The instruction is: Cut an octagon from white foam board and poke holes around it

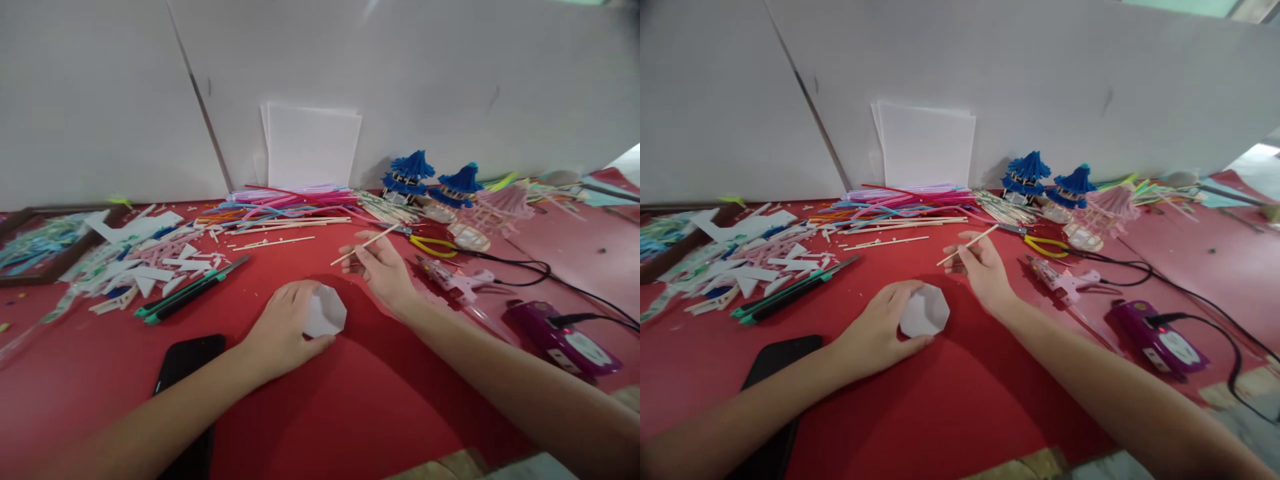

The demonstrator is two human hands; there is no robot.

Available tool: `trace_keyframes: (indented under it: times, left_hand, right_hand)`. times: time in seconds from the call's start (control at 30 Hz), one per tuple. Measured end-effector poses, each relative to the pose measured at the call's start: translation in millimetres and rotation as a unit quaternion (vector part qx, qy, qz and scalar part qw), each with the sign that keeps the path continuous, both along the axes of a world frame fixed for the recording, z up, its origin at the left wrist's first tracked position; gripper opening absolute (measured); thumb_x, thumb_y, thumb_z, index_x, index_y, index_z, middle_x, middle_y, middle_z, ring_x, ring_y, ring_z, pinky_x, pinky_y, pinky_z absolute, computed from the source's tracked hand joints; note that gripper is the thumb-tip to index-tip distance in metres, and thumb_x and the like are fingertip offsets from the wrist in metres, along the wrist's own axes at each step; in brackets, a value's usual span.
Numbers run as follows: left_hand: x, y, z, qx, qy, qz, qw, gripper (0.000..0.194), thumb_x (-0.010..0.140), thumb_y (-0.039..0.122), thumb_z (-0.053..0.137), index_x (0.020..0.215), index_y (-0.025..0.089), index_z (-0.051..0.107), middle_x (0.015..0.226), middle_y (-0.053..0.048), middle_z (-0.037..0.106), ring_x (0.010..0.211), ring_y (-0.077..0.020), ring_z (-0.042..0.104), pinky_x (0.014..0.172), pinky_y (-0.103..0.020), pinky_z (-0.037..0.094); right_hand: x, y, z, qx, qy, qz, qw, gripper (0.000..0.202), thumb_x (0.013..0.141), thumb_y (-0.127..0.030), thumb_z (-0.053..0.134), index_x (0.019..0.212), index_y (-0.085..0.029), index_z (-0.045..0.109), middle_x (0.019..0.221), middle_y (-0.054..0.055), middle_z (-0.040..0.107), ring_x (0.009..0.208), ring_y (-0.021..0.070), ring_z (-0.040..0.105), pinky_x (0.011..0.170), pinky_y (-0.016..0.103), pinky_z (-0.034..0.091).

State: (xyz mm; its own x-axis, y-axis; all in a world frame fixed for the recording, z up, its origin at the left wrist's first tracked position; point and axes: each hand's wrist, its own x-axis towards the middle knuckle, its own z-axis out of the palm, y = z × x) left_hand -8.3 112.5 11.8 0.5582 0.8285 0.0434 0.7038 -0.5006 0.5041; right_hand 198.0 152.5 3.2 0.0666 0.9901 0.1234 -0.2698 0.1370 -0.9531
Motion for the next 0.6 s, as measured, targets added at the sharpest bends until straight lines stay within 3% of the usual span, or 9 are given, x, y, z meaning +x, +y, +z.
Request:
trace_keyframes:
  times: [0.1, 0.27, 0.33, 0.43, 0.5, 0.6]
  left_hand:
    - [-16, -12, 4.3, 0.003, 0.016, -0.023, 1.0, 0.06, 0.07, 0.049, 0.072, 0.125, 0.03, 0.057, 0.135, -0.011, 0.056, 0.126, -0.0365, 0.048, 0.107, -0.053, 0.038]
    - [-30, -29, -0.4, 0.14, 0.057, -0.026, 0.988, 0.08, 0.065, 0.083, 0.056, 0.126, 0.031, 0.061, 0.125, -0.015, 0.062, 0.109, -0.0391, 0.056, 0.091, -0.055, 0.047]
    - [-32, -30, -1.7, 0.196, 0.054, -0.034, 0.978, 0.072, 0.074, 0.079, 0.052, 0.122, 0.026, 0.064, 0.113, -0.015, 0.066, 0.097, -0.0354, 0.059, 0.082, -0.052, 0.05]
    - [-33, -30, 0.0, 0.256, 0.029, -0.057, 0.964, 0.043, 0.09, 0.053, 0.052, 0.109, 0.017, 0.067, 0.104, -0.014, 0.066, 0.088, -0.0299, 0.059, 0.077, -0.047, 0.05]
    - [-31, -31, 1.6, 0.273, -0.003, -0.094, 0.957, 0.031, 0.093, 0.042, 0.052, 0.101, 0.016, 0.067, 0.104, -0.012, 0.067, 0.092, -0.0285, 0.06, 0.08, -0.046, 0.049]
    - [-25, -35, 1.6, 0.269, -0.017, -0.139, 0.953, 0.033, 0.094, 0.043, 0.051, 0.103, 0.017, 0.067, 0.111, -0.01, 0.07, 0.103, -0.0296, 0.062, 0.086, -0.045, 0.051]
  right_hand:
    - [2, -9, -1.6, 0.002, -0.059, 0.025, 0.998, 0.034, 0.077, -0.041, 0.072, 0.099, -0.024, 0.054, 0.079, -0.001, 0.071, 0.052, 0.0121, 0.061, 0.043, 0.024, 0.048]
    - [5, -11, -8.8, 0.035, -0.151, 0.027, 0.988, 0.027, 0.078, -0.038, 0.074, 0.092, -0.021, 0.058, 0.066, -0.004, 0.064, 0.048, 0.0096, 0.058, 0.044, 0.022, 0.048]
    - [5, -11, -12.0, 0.063, -0.197, 0.03, 0.978, 0.024, 0.081, -0.038, 0.071, 0.091, -0.02, 0.059, 0.067, -0.004, 0.061, 0.052, 0.0101, 0.061, 0.047, 0.022, 0.05]
    - [7, -15, -13.8, 0.089, -0.253, 0.045, 0.962, 0.018, 0.088, -0.036, 0.064, 0.093, -0.019, 0.06, 0.071, -0.001, 0.063, 0.056, 0.0103, 0.064, 0.05, 0.022, 0.053]
    - [8, -21, -11.9, 0.105, -0.25, 0.023, 0.962, 0.015, 0.091, -0.034, 0.061, 0.092, -0.019, 0.06, 0.069, -0.001, 0.064, 0.053, 0.0094, 0.063, 0.049, 0.021, 0.053]
    - [4, -31, -7.1, 0.138, -0.21, -0.013, 0.968, 0.011, 0.091, -0.03, 0.063, 0.088, -0.02, 0.059, 0.064, -0.004, 0.063, 0.045, 0.0081, 0.061, 0.043, 0.018, 0.05]
